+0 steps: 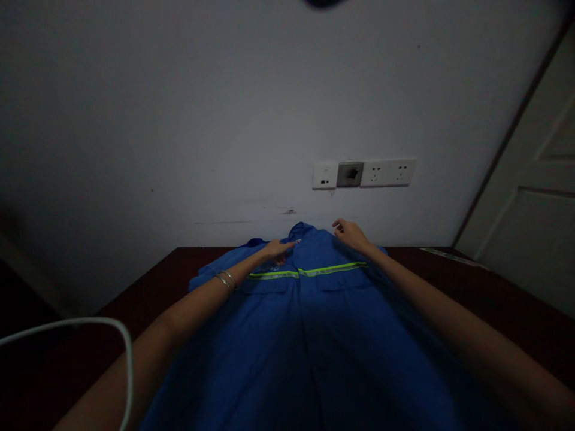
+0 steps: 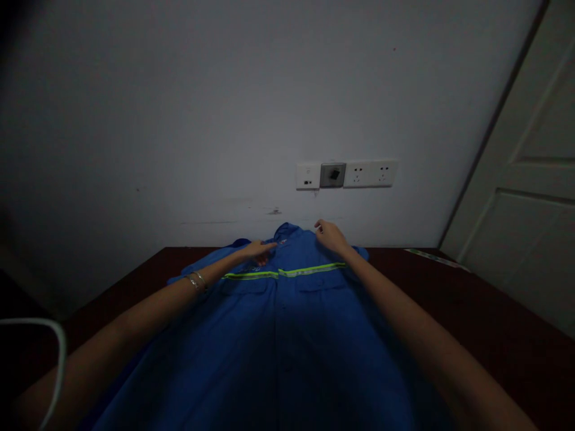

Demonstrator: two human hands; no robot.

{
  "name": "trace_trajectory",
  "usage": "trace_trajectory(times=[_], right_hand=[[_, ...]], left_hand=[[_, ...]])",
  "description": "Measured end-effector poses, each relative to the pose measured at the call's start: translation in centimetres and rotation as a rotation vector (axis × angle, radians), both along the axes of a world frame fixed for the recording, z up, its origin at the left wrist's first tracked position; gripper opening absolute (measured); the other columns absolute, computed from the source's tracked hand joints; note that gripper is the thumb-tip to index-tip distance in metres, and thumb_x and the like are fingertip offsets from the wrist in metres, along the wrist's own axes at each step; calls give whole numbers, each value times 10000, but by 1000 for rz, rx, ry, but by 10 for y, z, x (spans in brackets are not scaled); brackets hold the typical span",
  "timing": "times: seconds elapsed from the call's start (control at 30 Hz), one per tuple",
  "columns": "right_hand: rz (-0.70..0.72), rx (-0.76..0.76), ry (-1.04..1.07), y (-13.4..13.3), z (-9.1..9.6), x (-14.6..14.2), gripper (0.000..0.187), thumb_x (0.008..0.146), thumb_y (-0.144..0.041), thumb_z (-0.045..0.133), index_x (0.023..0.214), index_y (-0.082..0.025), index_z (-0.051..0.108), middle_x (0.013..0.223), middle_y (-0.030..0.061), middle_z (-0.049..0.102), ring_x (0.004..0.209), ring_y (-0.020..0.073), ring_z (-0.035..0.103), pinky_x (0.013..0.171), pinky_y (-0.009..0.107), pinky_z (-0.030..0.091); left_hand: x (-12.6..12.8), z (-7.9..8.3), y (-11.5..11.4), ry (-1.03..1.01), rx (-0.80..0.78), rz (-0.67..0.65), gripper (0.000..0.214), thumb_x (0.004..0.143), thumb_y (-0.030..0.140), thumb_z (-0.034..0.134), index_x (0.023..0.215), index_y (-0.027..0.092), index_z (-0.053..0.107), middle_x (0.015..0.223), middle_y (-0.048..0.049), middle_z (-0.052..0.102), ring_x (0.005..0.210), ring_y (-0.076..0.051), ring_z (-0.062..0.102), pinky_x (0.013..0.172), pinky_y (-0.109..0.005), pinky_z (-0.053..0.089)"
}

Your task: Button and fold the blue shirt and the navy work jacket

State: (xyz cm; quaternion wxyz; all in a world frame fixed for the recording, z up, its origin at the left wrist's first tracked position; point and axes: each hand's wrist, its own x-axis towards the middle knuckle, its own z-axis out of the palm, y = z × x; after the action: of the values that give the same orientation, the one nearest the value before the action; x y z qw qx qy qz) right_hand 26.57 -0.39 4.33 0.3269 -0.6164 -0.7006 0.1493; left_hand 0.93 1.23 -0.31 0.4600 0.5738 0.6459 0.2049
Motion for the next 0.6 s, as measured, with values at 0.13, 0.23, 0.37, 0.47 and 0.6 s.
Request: trace_trajectory(times=[0.13, 0.23, 0.37, 0.47, 0.6], right_hand=[[197, 15, -438, -87, 8, -16, 192, 785, -214, 466, 910, -154, 599, 804, 66, 653, 703, 140, 567, 639, 216, 361], [410, -99, -581, -176, 0, -50, 233, 811, -289, 433, 803, -163, 628, 739, 67, 658, 632, 137, 579, 569, 218, 345], [548, -190, -699, -270, -21, -87, 452, 826, -482, 361, 798, -151, 667, 757, 123, 679, 671, 225, 627, 572, 285, 417], [562, -239, -718, -298, -31, -100, 429, 807, -455, 395, 833, -135, 680, 775, 145, 687, 678, 257, 642, 575, 325, 461], [536, -311, -707, -302, -26, -102, 315, 785, -274, 415, 787, -118, 688, 763, 163, 690, 657, 266, 656, 547, 328, 479]], left_hand=[[14, -11, -11, -42, -86, -126, 433, 697, 527, 610, 652, 99, 566, 481, -55, 586, 456, -153, 570, 489, -269, 492], [27, -17, -13, -122, 4, 17, 297, 755, 379, 614, 654, 105, 560, 424, -5, 531, 432, -136, 551, 491, -260, 501], [35, -17, -12, -164, 59, 112, 216, 818, 312, 552, 725, 118, 559, 435, 31, 500, 441, -105, 537, 519, -234, 508], [34, -16, -14, -177, 79, 148, 218, 821, 322, 547, 744, 118, 554, 454, 31, 500, 442, -100, 535, 528, -234, 511], [33, -18, -17, -151, 87, 170, 231, 843, 325, 510, 771, 110, 555, 479, 12, 520, 452, -109, 550, 522, -235, 505]])
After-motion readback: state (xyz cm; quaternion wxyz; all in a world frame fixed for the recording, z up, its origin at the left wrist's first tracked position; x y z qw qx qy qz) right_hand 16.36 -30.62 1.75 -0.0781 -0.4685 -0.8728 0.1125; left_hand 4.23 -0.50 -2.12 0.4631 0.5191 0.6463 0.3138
